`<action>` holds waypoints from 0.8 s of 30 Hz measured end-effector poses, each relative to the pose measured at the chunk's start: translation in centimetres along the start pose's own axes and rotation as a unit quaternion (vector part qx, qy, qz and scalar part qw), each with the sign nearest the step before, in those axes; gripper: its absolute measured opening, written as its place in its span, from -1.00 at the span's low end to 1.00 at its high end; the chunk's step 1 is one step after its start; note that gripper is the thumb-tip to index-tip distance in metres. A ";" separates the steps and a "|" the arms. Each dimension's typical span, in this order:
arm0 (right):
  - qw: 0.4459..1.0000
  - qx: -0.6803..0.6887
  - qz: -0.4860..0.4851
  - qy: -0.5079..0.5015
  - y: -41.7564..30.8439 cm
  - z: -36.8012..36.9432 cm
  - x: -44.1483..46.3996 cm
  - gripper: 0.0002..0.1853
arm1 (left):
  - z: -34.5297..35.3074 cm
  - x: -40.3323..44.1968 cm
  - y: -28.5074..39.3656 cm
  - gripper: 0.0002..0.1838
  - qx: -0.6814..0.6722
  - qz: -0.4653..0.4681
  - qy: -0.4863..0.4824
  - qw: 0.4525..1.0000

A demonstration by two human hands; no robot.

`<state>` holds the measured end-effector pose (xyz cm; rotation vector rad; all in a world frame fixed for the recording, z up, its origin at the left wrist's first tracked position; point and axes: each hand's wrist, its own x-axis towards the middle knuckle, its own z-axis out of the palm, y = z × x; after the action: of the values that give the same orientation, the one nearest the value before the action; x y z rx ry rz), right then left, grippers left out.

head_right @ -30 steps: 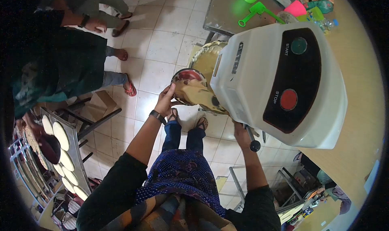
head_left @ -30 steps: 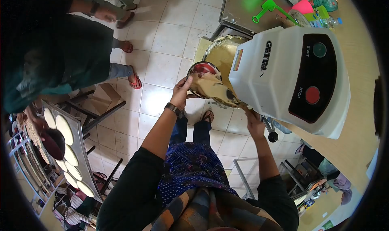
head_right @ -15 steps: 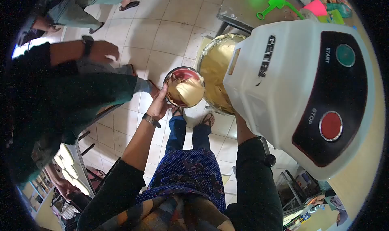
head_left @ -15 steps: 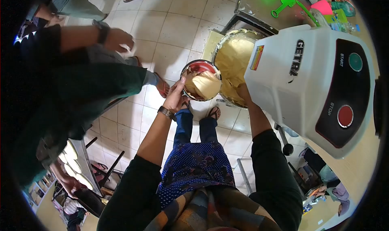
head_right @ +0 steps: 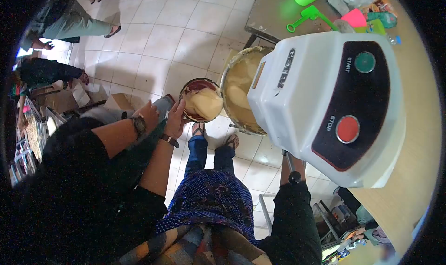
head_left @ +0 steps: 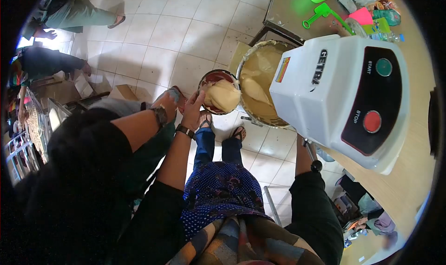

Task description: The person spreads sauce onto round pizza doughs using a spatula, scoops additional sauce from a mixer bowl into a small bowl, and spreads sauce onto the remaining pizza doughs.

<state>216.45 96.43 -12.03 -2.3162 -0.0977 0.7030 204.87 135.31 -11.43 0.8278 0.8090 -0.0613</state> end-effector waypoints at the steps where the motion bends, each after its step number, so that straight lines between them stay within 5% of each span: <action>1: 1.000 0.026 0.011 -0.008 -0.8 -0.3 1.5 -0.67 | 0.3 -0.2 0.1 -0.45 0.040 0.007 0.022 0.999; 10: 0.953 0.262 0.124 -0.086 -6.1 -0.7 -6.1 -0.70 | 3.9 -1.2 -0.6 -0.33 0.082 0.010 0.040 0.996; 12: 0.972 0.232 -0.044 0.006 -6.6 3.0 -6.5 -0.71 | 4.2 -0.7 -2.0 -0.17 0.078 -0.004 0.028 0.997; 13: 0.972 0.231 -0.045 0.007 -7.8 4.0 -6.6 -0.71 | 4.2 -0.2 -3.1 -0.20 0.069 -0.013 0.037 0.997; 15: 0.931 -0.100 -0.307 0.172 -9.9 5.0 -6.8 -0.66 | 4.6 -0.1 -3.2 -0.23 0.055 -0.012 0.012 0.998; 18: 0.919 -0.204 -0.309 0.135 -9.2 4.1 -7.8 -0.60 | 4.0 0.0 -2.8 -0.30 0.060 -0.012 0.011 0.998; 24: 0.916 -0.196 -0.322 0.134 -6.1 -0.3 -9.4 -0.58 | 1.5 -0.2 -2.1 -0.28 0.025 -0.054 -0.003 0.998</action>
<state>209.39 98.39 -3.58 -2.5013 -0.9001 0.0218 204.90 132.83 -11.98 0.8313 0.8483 -0.1805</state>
